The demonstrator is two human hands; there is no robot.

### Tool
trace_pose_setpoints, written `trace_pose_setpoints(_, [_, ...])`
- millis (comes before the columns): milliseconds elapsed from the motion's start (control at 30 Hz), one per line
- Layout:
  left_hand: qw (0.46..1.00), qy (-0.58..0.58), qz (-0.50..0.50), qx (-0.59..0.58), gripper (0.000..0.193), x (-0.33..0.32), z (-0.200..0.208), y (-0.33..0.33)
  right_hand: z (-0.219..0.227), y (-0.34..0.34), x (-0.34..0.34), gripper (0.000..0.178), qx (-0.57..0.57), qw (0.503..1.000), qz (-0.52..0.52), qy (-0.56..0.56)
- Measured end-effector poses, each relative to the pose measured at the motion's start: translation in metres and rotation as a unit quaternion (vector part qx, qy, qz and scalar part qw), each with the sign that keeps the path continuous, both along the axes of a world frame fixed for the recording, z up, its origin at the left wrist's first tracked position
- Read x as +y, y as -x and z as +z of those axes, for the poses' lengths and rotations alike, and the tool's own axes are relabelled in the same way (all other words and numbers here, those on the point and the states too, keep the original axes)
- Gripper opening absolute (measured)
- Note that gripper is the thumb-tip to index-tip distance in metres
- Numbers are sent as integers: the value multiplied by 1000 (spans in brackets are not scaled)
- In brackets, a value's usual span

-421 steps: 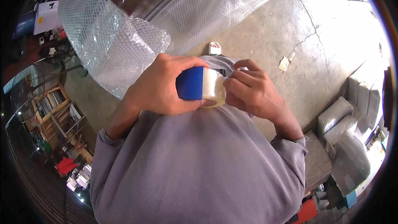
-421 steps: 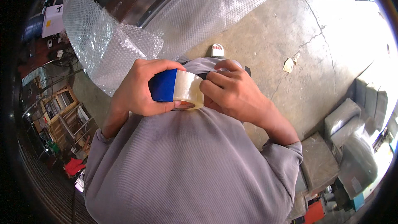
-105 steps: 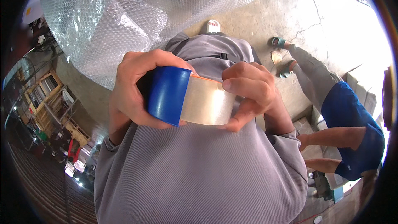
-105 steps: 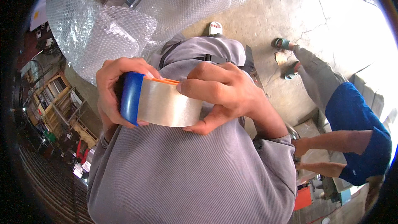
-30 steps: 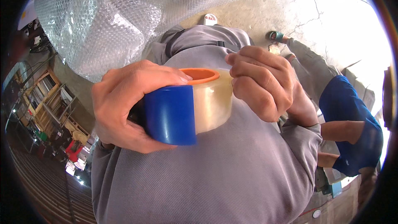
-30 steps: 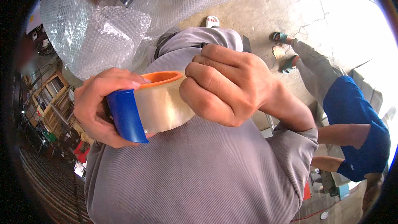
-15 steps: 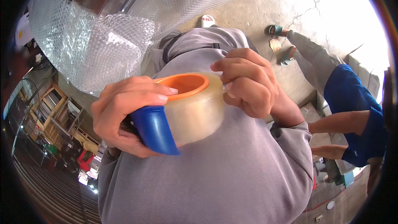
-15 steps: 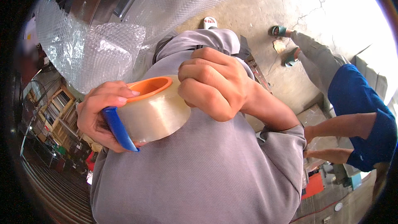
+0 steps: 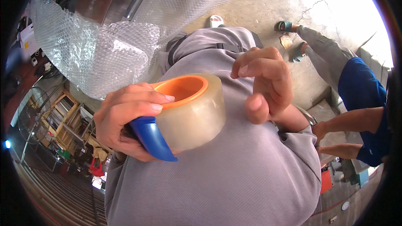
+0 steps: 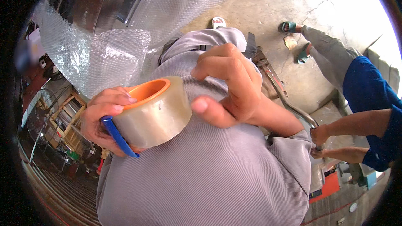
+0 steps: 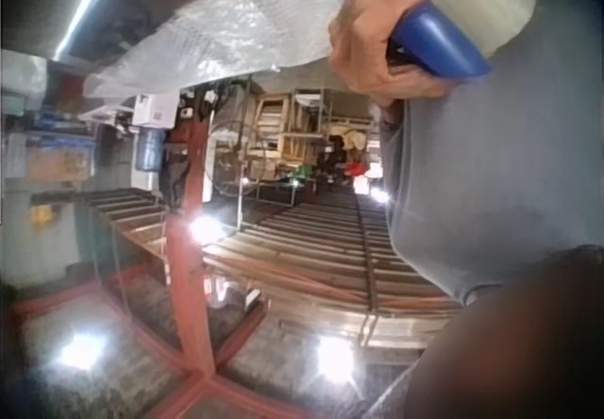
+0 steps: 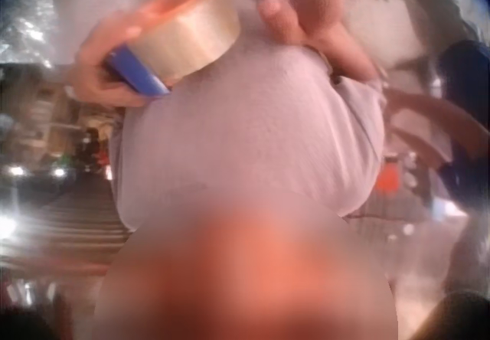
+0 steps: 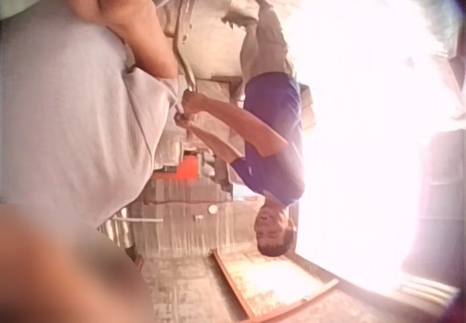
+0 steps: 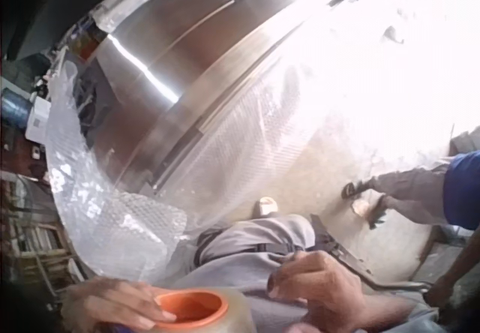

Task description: The person wraps a large stainless steel appliance with bubble wrap and secures it using a tape dispenser. They repeatedly pull tape, press it onto the bubble wrap, and smooth the wrap over the appliance surface.

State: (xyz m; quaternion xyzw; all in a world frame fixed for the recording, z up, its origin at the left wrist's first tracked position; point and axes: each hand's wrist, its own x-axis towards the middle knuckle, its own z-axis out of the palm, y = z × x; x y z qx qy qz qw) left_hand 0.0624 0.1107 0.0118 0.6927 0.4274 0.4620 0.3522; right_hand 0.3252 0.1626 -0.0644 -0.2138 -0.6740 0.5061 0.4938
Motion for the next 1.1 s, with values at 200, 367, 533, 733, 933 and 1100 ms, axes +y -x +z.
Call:
trace_pose_setpoints(200, [997,-36,-8,68,52,2,11,-8,26,17,-9,40,-26,997,-75,-22])
trace_pose_setpoints(367, [983,-95,76,137,45,-5,11,-19,33,23,-13,27,-26,995,-101,-2])
trace_pose_setpoints(533, [986,-85,41,140,50,-6,15,-13,33,23,-14,28,-48,992,-118,-20])
trace_pose_setpoints(733, [988,-61,15,139,63,-8,16,-7,33,25,-13,30,-69,992,-106,-9])
trace_pose_setpoints(933, [990,-21,-27,138,79,-12,17,2,34,20,-11,16,-62,993,-24,94])
trace_pose_setpoints(1100, [993,-6,12,117,73,-15,14,-2,35,15,-9,10,-45,976,41,208])
